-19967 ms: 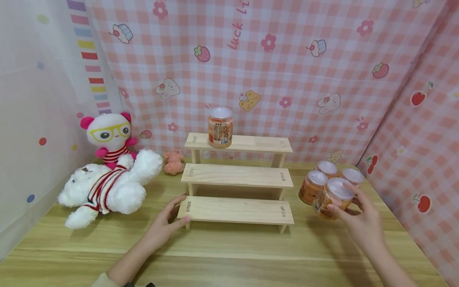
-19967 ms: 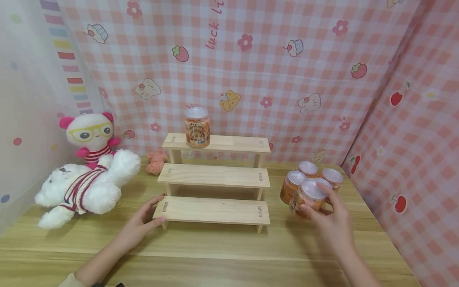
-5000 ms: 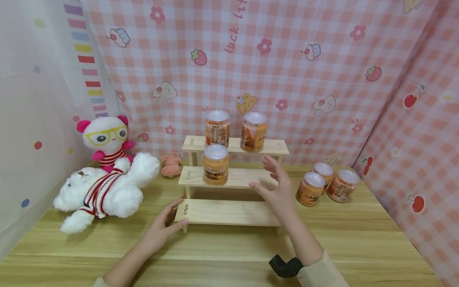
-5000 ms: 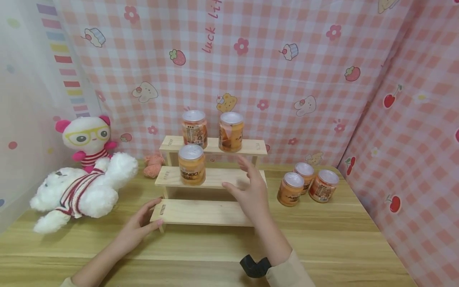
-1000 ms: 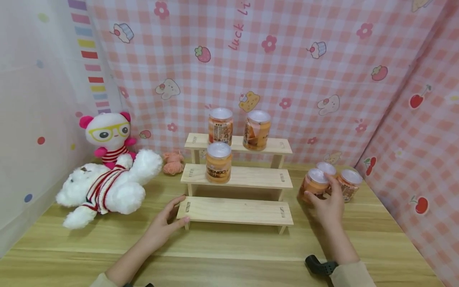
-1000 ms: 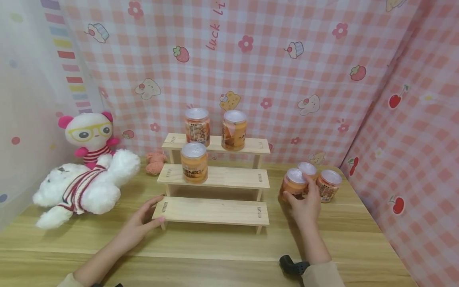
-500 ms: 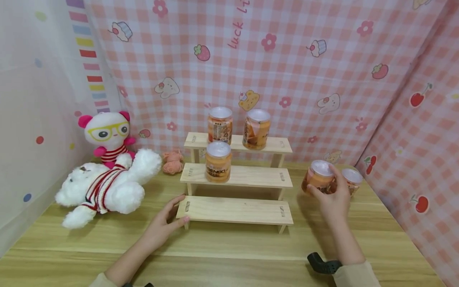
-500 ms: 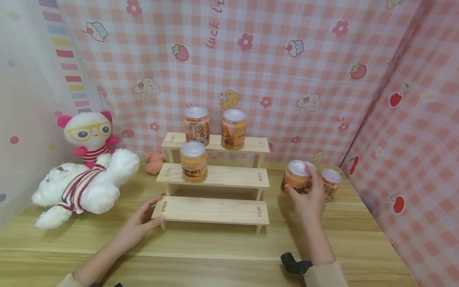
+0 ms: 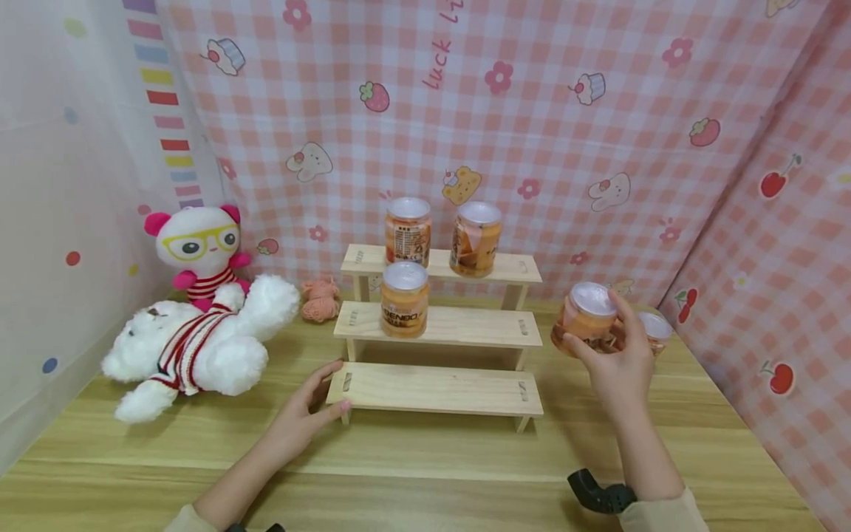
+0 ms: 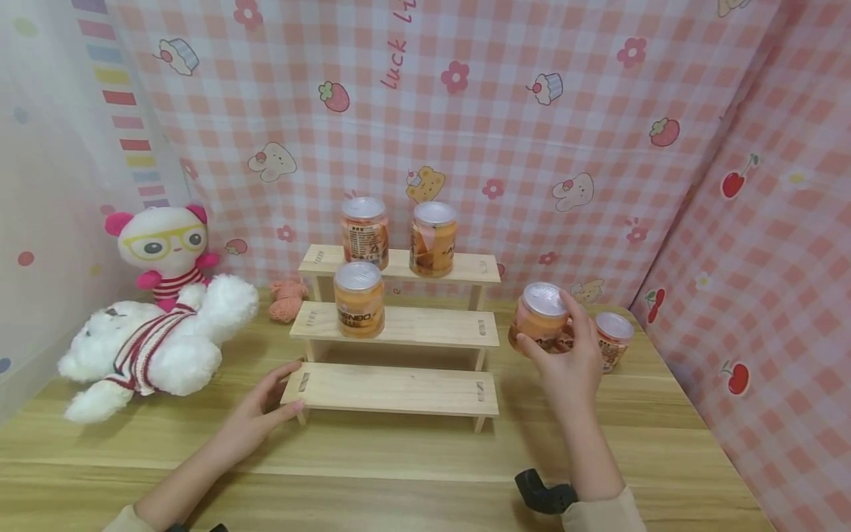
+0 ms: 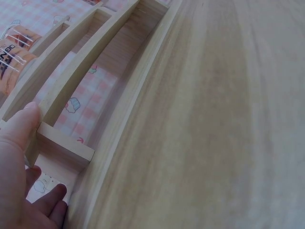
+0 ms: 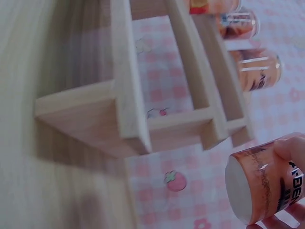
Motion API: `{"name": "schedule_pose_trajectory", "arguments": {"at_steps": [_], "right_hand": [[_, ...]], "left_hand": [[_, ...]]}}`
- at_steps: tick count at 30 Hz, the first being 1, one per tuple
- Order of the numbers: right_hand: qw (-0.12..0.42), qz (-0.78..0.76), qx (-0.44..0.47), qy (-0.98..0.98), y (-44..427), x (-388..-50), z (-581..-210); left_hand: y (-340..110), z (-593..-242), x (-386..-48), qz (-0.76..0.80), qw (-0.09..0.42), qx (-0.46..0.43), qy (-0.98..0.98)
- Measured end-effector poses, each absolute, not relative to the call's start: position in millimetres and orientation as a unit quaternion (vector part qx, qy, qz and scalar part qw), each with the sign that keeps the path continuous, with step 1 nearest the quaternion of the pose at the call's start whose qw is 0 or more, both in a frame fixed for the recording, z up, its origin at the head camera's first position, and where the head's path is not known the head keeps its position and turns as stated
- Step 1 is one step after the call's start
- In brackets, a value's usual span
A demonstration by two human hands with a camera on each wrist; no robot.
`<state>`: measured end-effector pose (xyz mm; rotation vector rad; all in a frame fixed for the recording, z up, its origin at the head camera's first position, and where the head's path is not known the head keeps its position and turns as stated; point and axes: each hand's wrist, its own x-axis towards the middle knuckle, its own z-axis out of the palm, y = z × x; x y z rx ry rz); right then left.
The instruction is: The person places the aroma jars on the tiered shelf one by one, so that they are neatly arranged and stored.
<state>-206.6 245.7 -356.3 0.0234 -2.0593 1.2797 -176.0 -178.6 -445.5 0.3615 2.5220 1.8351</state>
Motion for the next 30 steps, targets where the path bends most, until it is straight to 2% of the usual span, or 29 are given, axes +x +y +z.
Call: {"name": "schedule_pose_trajectory", "arguments": {"at_steps": [5, 12, 20, 30], "right_hand": [[0.356, 0.499, 0.022, -0.79, 237, -199, -345], [0.33, 0.53, 0.053, -0.779, 221, -190, -332], [0.296, 0.548, 0.084, -0.778, 202, -191, -328], [0.28, 0.541, 0.121, -0.784, 177, -198, -322]], "left_hand": [[-179, -445, -177, 0.584, 0.0, 0.115, 0.803], [-179, -446, -178, 0.582, 0.002, 0.115, 0.805], [-180, -445, -177, 0.581, 0.004, 0.112, 0.806], [-180, -445, -177, 0.588, 0.007, 0.114, 0.801]]}}
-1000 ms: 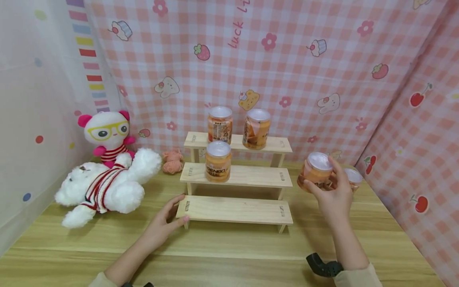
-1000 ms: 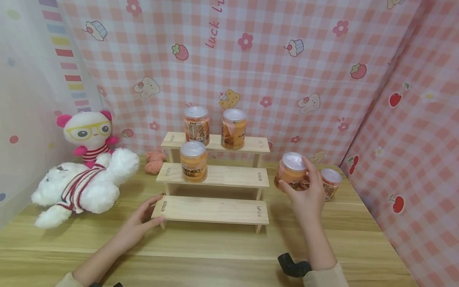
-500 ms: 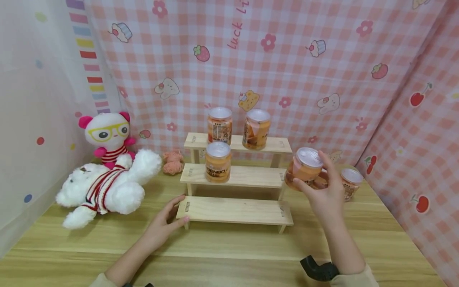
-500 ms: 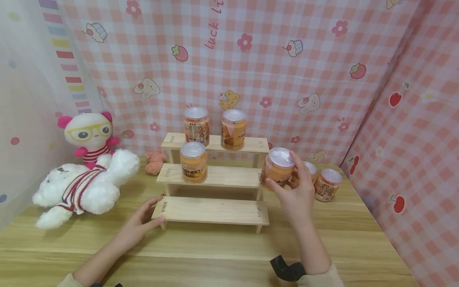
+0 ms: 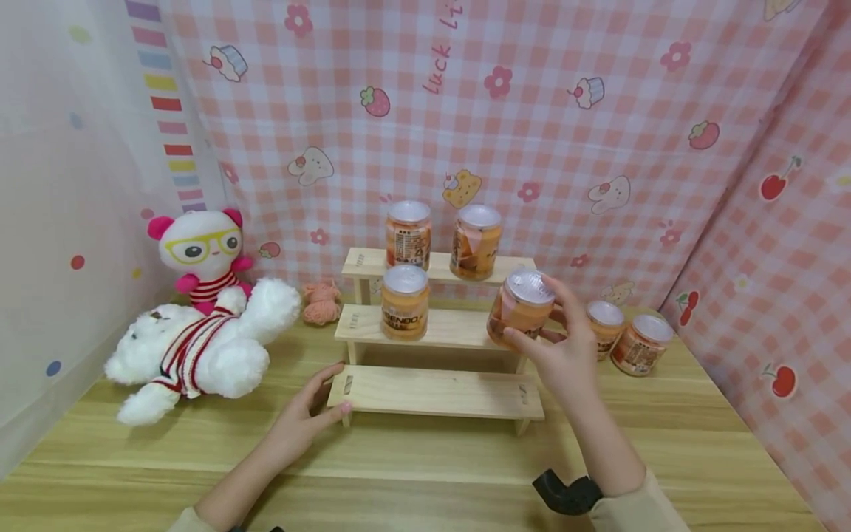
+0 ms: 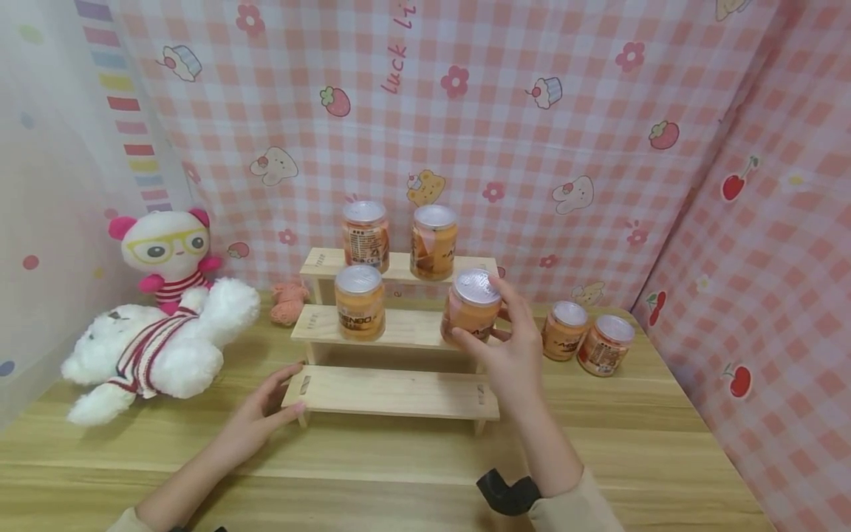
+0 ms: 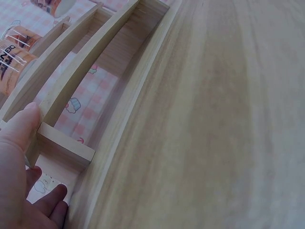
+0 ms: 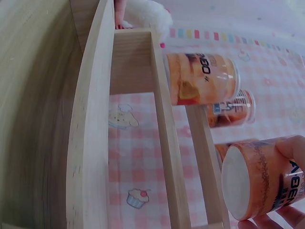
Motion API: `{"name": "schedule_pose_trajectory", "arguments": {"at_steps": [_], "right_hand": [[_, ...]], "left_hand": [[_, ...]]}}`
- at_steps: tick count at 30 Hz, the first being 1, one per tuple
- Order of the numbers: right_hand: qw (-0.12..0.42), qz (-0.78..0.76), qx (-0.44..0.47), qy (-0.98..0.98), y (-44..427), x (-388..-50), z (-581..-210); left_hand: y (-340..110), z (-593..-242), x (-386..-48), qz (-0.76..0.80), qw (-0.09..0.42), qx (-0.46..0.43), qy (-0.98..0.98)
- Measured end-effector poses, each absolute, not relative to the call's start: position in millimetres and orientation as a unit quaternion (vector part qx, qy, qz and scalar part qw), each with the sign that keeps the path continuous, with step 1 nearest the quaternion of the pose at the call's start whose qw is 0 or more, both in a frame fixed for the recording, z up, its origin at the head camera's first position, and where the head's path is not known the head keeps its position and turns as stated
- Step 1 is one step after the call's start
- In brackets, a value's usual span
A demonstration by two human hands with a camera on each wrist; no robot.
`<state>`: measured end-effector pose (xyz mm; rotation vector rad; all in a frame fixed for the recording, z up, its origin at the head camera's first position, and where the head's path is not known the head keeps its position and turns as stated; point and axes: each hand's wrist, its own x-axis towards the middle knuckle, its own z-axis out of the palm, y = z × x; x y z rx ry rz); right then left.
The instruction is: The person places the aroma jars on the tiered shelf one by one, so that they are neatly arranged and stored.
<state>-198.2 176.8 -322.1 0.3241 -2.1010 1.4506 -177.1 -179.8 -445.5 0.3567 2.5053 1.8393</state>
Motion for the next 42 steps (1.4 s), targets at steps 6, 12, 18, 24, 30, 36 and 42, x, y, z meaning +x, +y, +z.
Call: {"name": "schedule_pose_trajectory", "arguments": {"at_steps": [6, 12, 18, 24, 30, 36, 42], "right_hand": [[0.26, 0.543, 0.129, -0.788, 165, -203, -319], [0.257, 0.547, 0.158, -0.781, 154, -211, -320], [0.256, 0.553, 0.18, -0.772, 145, -218, -320], [0.239, 0.551, 0.177, -0.78, 143, -230, -328], [0.24, 0.54, 0.18, -0.786, 142, -236, -332], [0.23, 0.529, 0.176, -0.798, 141, -241, -334], [0.224, 0.521, 0.175, -0.805, 140, -243, -335]], "left_hand": [[-179, -445, -176, 0.587, 0.005, 0.112, 0.802], [-179, -445, -176, 0.587, 0.003, 0.109, 0.802], [-179, -446, -176, 0.588, 0.001, 0.11, 0.802], [-179, -447, -176, 0.586, -0.003, 0.113, 0.803], [-179, -447, -177, 0.585, -0.006, 0.114, 0.803], [-178, -447, -177, 0.585, -0.007, 0.114, 0.803], [-178, -446, -178, 0.584, -0.007, 0.114, 0.804]]}}
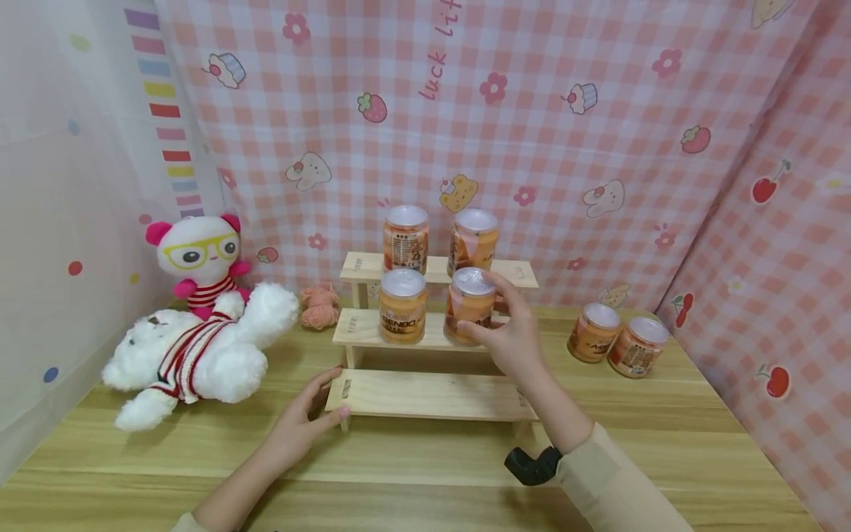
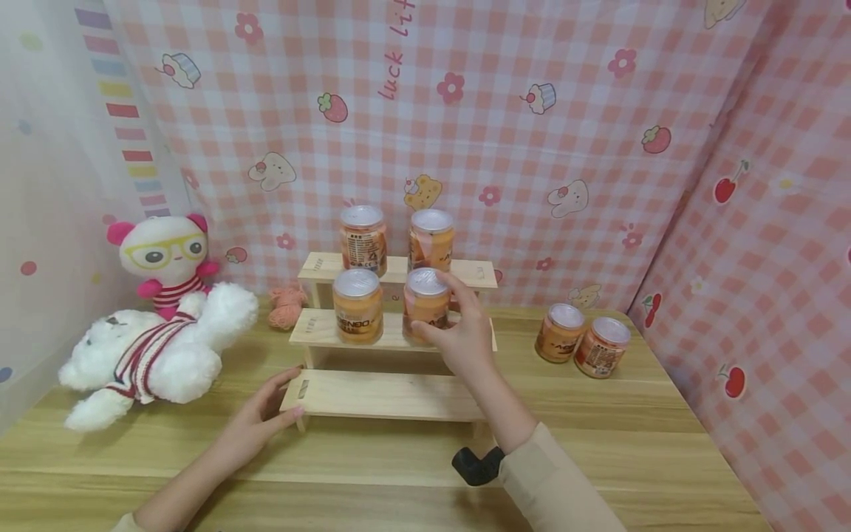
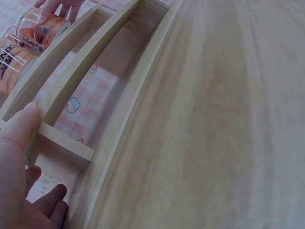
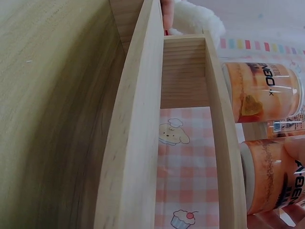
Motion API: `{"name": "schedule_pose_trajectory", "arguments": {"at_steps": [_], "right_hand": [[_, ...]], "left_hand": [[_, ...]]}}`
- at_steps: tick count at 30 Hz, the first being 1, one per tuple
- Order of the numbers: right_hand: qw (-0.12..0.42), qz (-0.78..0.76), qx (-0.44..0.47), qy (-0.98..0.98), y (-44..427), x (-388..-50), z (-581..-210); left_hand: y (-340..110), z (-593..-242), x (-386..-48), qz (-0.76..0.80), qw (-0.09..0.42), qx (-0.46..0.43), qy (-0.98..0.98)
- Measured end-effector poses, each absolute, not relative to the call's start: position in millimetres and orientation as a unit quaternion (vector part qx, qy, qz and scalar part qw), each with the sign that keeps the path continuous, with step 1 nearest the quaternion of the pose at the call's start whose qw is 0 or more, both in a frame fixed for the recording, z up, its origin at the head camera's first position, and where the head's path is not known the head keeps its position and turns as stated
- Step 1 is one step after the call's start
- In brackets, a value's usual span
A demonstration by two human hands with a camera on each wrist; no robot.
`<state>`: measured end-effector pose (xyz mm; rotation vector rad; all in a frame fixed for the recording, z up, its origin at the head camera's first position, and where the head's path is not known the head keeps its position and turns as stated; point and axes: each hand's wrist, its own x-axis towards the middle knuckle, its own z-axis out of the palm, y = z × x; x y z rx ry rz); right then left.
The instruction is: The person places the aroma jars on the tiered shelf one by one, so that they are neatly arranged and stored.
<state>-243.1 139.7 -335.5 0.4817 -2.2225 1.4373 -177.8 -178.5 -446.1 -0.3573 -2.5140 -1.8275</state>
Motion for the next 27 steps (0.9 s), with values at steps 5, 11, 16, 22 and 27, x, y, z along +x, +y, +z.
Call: {"name": "schedule_pose_trajectory", "arguments": {"at_steps": [5, 11, 16, 22, 27], "right_hand": [[0.22, 0.515, 0.171, -0.811, 139.4, -243.7, -336.9], [0.221, 0.508, 0.171, -0.815, 139.4, -244.2, -339.1], [0.223, 0.499, 0.172, -0.819, 138.6, -243.1, -341.0], [0.221, 0.487, 0.171, -0.828, 139.7, -239.8, -342.7], [0.205, 0.498, 0.162, -0.827, 145.9, -235.5, -340.3]], "left_hand": [[-178.3, -445.8, -177.7, -0.584, 0.007, -0.113, -0.804], [-178.5, -445.8, -177.8, -0.587, 0.003, -0.11, -0.802], [-179.0, -446.4, -178.2, -0.588, 0.004, -0.11, -0.802], [-179.0, -446.3, -177.9, -0.582, 0.008, -0.114, -0.805], [-178.4, -445.9, -177.5, -0.581, 0.01, -0.114, -0.806]]}}
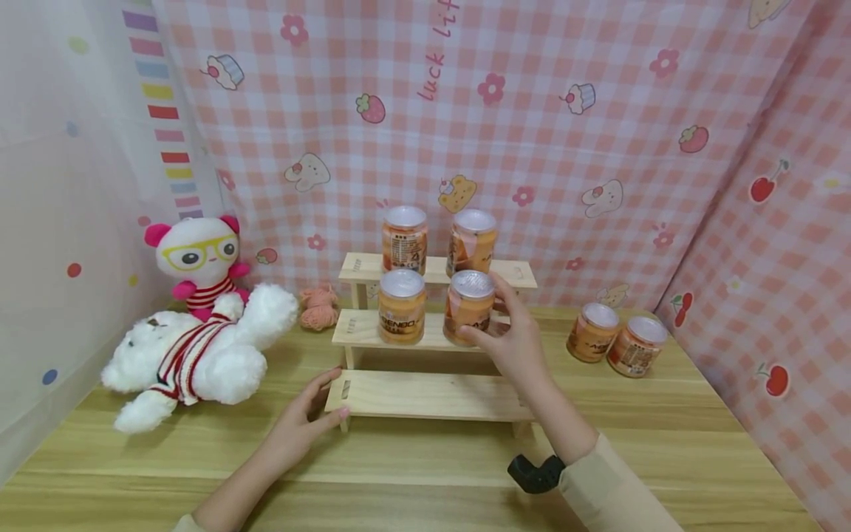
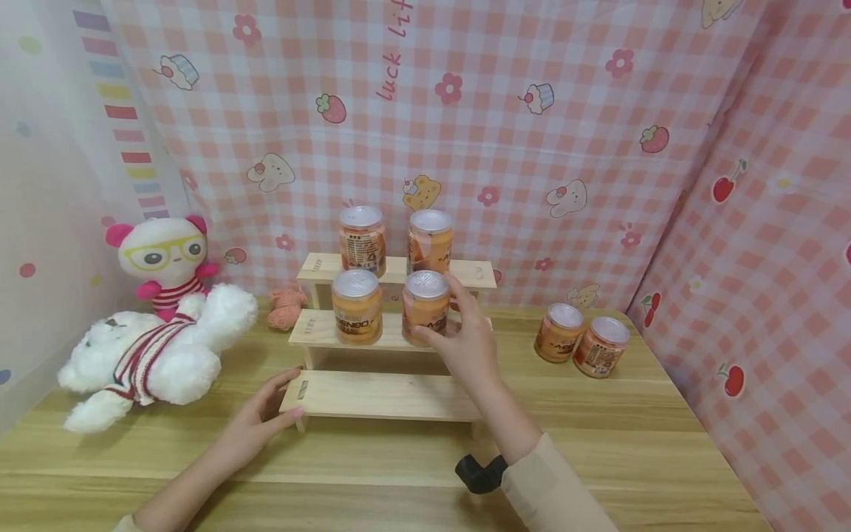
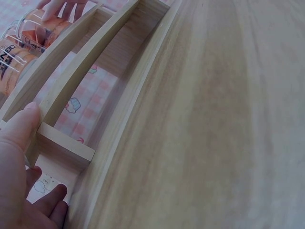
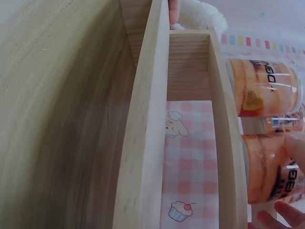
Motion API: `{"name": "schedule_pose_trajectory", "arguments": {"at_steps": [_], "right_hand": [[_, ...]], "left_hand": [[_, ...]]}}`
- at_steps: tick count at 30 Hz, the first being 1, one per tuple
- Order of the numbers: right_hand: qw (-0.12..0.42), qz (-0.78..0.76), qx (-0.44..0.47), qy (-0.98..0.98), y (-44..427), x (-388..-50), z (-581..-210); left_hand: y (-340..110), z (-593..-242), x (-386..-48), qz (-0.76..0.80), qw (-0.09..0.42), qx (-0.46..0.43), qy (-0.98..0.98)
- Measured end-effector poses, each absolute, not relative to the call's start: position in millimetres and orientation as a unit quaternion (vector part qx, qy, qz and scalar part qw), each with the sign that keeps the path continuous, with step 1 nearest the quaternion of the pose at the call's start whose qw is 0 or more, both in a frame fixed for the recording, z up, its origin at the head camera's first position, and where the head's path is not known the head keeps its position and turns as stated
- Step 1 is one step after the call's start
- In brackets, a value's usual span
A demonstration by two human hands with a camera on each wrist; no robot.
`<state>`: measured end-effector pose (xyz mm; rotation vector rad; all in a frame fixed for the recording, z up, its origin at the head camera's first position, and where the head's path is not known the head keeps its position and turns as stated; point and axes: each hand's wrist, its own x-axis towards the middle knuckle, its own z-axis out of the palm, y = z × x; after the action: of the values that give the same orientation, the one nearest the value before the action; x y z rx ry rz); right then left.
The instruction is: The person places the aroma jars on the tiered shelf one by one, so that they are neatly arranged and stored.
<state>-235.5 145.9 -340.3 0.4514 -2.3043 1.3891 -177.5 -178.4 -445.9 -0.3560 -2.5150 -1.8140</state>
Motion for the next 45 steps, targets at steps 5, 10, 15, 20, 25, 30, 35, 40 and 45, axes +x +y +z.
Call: {"name": "schedule_pose_trajectory", "arguments": {"at_steps": [5, 10, 15, 20, 25, 30, 35, 40, 45], "right_hand": [[0.207, 0.515, 0.15, -0.818, 159, -229, -338], [0.216, 0.533, 0.138, -0.806, 172, -217, -331], [0.26, 0.516, 0.142, -0.804, 191, -215, -336], [0.289, 0.492, 0.128, -0.811, 215, -217, -347], [0.29, 0.471, 0.104, -0.827, 238, -215, -354], [0.298, 0.47, 0.081, -0.827, 261, -215, -363], [0.305, 0.448, 0.055, -0.839, 284, -217, -370], [0.295, 0.417, 0.037, -0.859, 304, -216, -375], [0.286, 0.405, 0.031, -0.868, 324, -217, -378]], "left_hand": [[-178, -446, -177, -0.581, 0.008, -0.11, -0.806], [-178, -445, -176, -0.586, 0.003, -0.107, -0.803], [-178, -444, -176, -0.59, -0.001, -0.11, -0.8], [-178, -445, -176, -0.586, 0.003, -0.115, -0.802], [-178, -445, -177, -0.586, 0.006, -0.116, -0.802], [-178, -444, -177, -0.584, 0.004, -0.115, -0.803], [-179, -445, -177, -0.585, 0.004, -0.114, -0.803], [-179, -446, -177, -0.585, 0.004, -0.113, -0.803], [-179, -447, -177, -0.586, 0.007, -0.115, -0.802]]}}
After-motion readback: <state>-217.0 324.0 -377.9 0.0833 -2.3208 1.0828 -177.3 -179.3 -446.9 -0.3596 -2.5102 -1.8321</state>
